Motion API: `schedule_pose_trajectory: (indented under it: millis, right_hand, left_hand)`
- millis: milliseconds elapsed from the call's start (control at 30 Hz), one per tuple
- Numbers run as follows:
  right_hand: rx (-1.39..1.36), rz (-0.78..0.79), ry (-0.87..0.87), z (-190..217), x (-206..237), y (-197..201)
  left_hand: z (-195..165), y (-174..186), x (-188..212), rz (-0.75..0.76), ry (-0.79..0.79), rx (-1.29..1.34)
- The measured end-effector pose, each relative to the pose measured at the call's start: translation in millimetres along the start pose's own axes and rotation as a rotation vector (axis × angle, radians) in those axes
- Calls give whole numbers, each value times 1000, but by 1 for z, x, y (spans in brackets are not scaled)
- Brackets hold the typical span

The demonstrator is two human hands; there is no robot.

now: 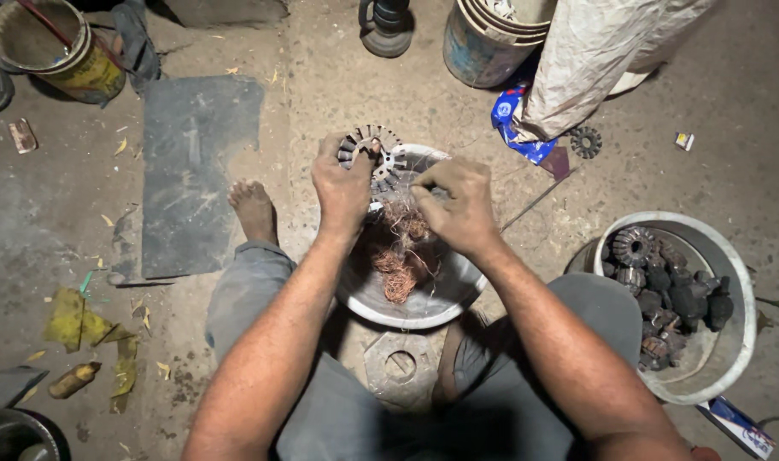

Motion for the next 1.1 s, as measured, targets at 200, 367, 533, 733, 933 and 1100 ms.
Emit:
schedule_pose_trajectory:
  millis: [200, 367, 533, 733, 933, 1100]
  right_hand:
    - [93, 22, -136, -24, 1, 2]
    - [129, -14, -21, -14, 4, 4]
    - [148, 16, -97, -25, 5, 2]
    - [249, 31, -39, -22, 10, -11]
    - [-35, 131, -380, -36, 14, -20]
    - [-35, 13, -104, -8, 7, -4]
  left_hand:
    - [8, -6, 6, 79, 39, 61]
    - [1, -4, 4, 42, -42, -144]
    - [8, -2, 1, -7, 126, 145]
    - [5, -15, 14, 81, 162, 208]
    - [8, -12, 15, 70, 123, 132]
    - [-2, -3, 4, 40, -53, -13]
Point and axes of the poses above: each hand's wrist, its own x-axis away from the middle knuckle, its own y-axis out of the back of the hand, z = x × y, the point moved 9 cm from there along -x, towards the middle knuckle, and after that the axes turned 6 degrees about -y, right-handed, at the moved point
